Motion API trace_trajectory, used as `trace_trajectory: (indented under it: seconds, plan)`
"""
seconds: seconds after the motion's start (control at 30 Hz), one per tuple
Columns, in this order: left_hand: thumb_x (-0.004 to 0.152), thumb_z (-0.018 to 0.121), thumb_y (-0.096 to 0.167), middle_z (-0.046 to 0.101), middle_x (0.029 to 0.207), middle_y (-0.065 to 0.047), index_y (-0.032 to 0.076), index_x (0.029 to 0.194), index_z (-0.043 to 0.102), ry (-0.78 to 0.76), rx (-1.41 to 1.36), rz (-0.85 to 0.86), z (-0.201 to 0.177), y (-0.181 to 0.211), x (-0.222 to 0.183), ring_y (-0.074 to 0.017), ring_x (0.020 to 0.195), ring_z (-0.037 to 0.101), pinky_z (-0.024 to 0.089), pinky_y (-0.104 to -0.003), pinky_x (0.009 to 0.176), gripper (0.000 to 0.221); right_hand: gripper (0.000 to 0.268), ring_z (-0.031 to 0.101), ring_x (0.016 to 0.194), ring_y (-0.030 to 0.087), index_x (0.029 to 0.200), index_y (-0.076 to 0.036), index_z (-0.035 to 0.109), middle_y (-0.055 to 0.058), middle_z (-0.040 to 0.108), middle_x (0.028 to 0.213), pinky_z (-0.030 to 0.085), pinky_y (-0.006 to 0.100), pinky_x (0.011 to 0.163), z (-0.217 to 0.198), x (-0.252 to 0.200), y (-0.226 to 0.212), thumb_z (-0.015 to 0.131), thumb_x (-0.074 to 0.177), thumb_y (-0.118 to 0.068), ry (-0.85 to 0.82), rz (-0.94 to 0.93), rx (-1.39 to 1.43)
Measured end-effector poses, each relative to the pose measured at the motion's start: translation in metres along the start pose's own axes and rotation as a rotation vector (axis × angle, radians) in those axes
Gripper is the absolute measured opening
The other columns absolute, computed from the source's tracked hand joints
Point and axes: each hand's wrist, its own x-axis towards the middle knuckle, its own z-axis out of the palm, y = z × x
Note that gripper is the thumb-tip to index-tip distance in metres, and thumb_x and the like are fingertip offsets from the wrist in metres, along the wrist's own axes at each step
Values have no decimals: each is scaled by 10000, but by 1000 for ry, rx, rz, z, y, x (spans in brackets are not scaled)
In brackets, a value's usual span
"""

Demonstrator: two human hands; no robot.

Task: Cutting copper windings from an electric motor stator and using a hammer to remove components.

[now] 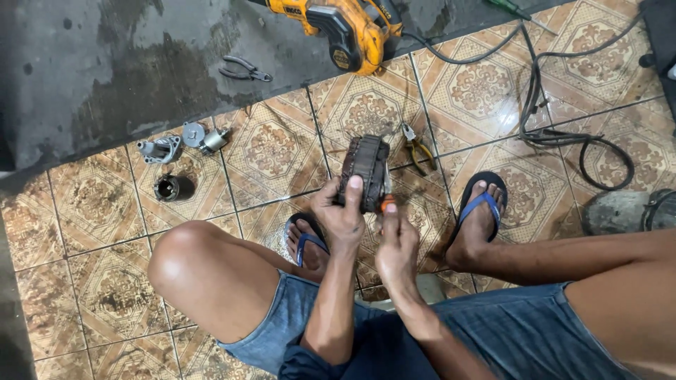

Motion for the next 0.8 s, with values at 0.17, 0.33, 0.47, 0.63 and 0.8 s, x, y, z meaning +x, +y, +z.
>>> trace_trajectory:
  seconds: [0.17,0.33,0.47,0.63,0.8]
  plan:
    - [910,711,209,532,443,-47,79,587,614,126,-136,-119,12,13,4,-57,488,448,354,-227,430,362,304,646,918,343,1057,9,704,158,606,973,508,412,846,-7,24,48,471,1099,-183,179,-579,-383]
    - [899,708,198,530,432,-48,83,585,603,181,-237,-159,16,18,6,-56,438,461,360,-218,410,350,331,625,850,261,1033,-6,727,113,608,1042,532,370,775,-11,45,49,471,1088,-208,265,-818,-418]
    - [890,726,172,577,449,-150,36,608,636,253,-355,-266,18,9,5,-152,358,555,434,-255,359,326,288,656,937,353,1014,0,738,148,626,1101,535,413,830,-24,61,68,564,1046,-228,371,-958,-546]
    - [925,708,163,612,498,-93,59,633,635,445,-569,-476,31,72,14,-126,389,575,484,-256,402,318,367,606,932,328,929,-24,699,149,595,1059,482,415,878,-53,71,36,484,1090,-274,385,-937,-530]
    - [942,711,154,601,497,-153,27,654,633,425,-592,-469,5,-2,11,-218,358,602,514,-325,348,324,298,468,551,133,823,-75,615,51,492,600,395,254,587,-55,48,0,511,1064,-217,83,-468,106]
